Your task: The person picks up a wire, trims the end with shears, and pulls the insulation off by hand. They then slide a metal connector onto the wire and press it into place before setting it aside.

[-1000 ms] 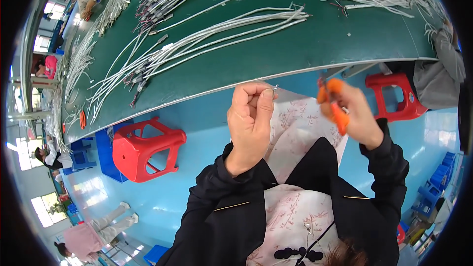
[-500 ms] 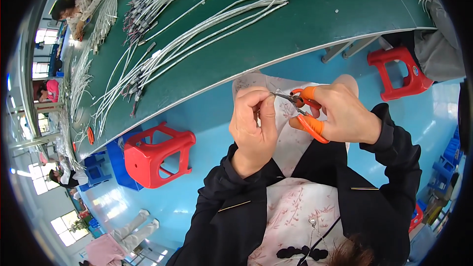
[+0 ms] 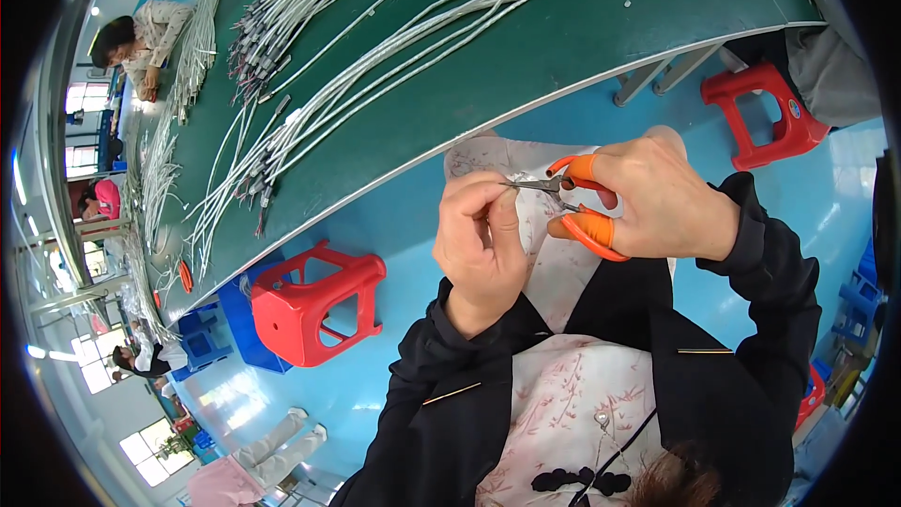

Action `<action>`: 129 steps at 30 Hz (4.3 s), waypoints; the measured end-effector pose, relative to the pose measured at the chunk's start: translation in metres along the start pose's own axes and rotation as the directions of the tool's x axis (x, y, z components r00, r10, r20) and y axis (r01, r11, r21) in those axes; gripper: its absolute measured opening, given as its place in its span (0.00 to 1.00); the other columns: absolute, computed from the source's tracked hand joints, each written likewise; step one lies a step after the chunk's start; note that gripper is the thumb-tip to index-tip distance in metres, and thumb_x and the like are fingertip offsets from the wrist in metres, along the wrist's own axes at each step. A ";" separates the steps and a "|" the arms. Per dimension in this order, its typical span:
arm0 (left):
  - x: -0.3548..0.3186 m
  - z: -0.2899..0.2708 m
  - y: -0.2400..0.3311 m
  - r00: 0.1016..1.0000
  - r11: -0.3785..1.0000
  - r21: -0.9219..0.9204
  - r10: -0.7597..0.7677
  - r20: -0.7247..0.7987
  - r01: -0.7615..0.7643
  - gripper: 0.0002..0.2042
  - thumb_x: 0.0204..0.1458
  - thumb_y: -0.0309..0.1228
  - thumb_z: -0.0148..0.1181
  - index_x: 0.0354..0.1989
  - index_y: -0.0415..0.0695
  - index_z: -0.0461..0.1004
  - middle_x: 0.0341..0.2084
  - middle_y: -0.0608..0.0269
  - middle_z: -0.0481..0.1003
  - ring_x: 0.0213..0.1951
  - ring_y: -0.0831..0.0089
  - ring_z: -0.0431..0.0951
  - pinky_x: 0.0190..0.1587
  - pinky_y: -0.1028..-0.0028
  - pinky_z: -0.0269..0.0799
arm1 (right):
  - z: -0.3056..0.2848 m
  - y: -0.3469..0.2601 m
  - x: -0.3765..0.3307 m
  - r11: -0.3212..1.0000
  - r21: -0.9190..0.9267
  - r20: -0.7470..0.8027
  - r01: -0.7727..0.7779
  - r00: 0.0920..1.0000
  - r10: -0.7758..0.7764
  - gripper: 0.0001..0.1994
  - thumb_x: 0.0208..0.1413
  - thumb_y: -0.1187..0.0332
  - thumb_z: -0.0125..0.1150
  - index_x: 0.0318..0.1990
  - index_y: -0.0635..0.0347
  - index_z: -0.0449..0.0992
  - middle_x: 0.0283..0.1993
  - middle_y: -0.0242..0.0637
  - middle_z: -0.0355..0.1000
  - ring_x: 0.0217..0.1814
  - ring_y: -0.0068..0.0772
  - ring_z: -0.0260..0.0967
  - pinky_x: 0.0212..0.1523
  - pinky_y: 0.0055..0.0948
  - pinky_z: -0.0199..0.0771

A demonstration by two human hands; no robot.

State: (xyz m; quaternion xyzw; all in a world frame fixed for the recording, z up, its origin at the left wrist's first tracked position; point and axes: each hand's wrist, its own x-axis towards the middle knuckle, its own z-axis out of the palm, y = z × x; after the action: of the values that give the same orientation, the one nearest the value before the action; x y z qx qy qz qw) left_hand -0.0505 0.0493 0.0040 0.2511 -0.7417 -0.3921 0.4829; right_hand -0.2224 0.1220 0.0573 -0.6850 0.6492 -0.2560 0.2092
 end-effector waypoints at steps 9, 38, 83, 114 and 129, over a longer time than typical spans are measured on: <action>-0.001 -0.001 0.003 0.978 0.945 -0.253 -0.202 0.047 0.208 0.04 0.55 0.19 0.49 0.37 0.34 0.62 0.33 0.56 0.69 0.28 0.79 0.69 0.32 0.82 0.67 | -0.008 0.010 0.000 1.000 0.010 0.093 -0.028 0.995 0.027 0.19 0.42 0.53 0.66 0.36 0.59 0.78 0.14 0.35 0.61 0.14 0.38 0.59 0.17 0.31 0.53; 0.008 -0.005 0.009 0.927 0.749 -0.550 -0.338 0.162 0.369 0.03 0.58 0.24 0.47 0.36 0.37 0.63 0.29 0.59 0.69 0.19 0.84 0.58 0.22 0.81 0.55 | -0.014 0.039 0.002 0.978 0.093 0.257 -0.188 0.953 0.159 0.20 0.43 0.53 0.67 0.31 0.64 0.77 0.14 0.40 0.60 0.14 0.39 0.57 0.18 0.32 0.52; 0.011 -0.010 0.014 0.919 0.630 -0.671 -0.314 0.239 0.390 0.02 0.58 0.23 0.46 0.36 0.37 0.64 0.30 0.58 0.69 0.19 0.84 0.57 0.22 0.80 0.56 | -0.033 0.044 0.021 0.980 0.003 -0.063 -0.199 0.978 0.199 0.15 0.44 0.63 0.65 0.32 0.69 0.73 0.17 0.44 0.65 0.17 0.44 0.61 0.19 0.33 0.59; 0.009 0.005 -0.016 0.918 0.891 0.280 0.390 -0.068 -0.357 0.13 0.44 0.12 0.59 0.38 0.35 0.68 0.29 0.52 0.72 0.27 0.65 0.75 0.27 0.75 0.73 | 0.045 -0.041 0.020 0.332 0.938 -0.095 -0.097 0.851 0.516 0.07 0.53 0.78 0.54 0.39 0.69 0.72 0.29 0.35 0.71 0.27 0.21 0.68 0.26 0.17 0.65; 0.008 0.000 -0.003 1.000 0.998 -0.052 -0.024 0.021 0.025 0.06 0.51 0.16 0.54 0.35 0.36 0.66 0.27 0.58 0.72 0.25 0.76 0.70 0.26 0.80 0.67 | 0.035 -0.027 0.020 0.201 0.970 0.021 -0.139 0.866 0.500 0.05 0.50 0.79 0.53 0.34 0.70 0.73 0.26 0.35 0.71 0.22 0.21 0.67 0.24 0.17 0.63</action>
State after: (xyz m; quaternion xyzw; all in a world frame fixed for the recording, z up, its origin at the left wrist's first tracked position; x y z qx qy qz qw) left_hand -0.0540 0.0420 0.0059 0.2433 -0.7328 -0.4197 0.4771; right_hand -0.1793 0.1023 0.0480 -0.2207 0.5164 -0.6412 0.5230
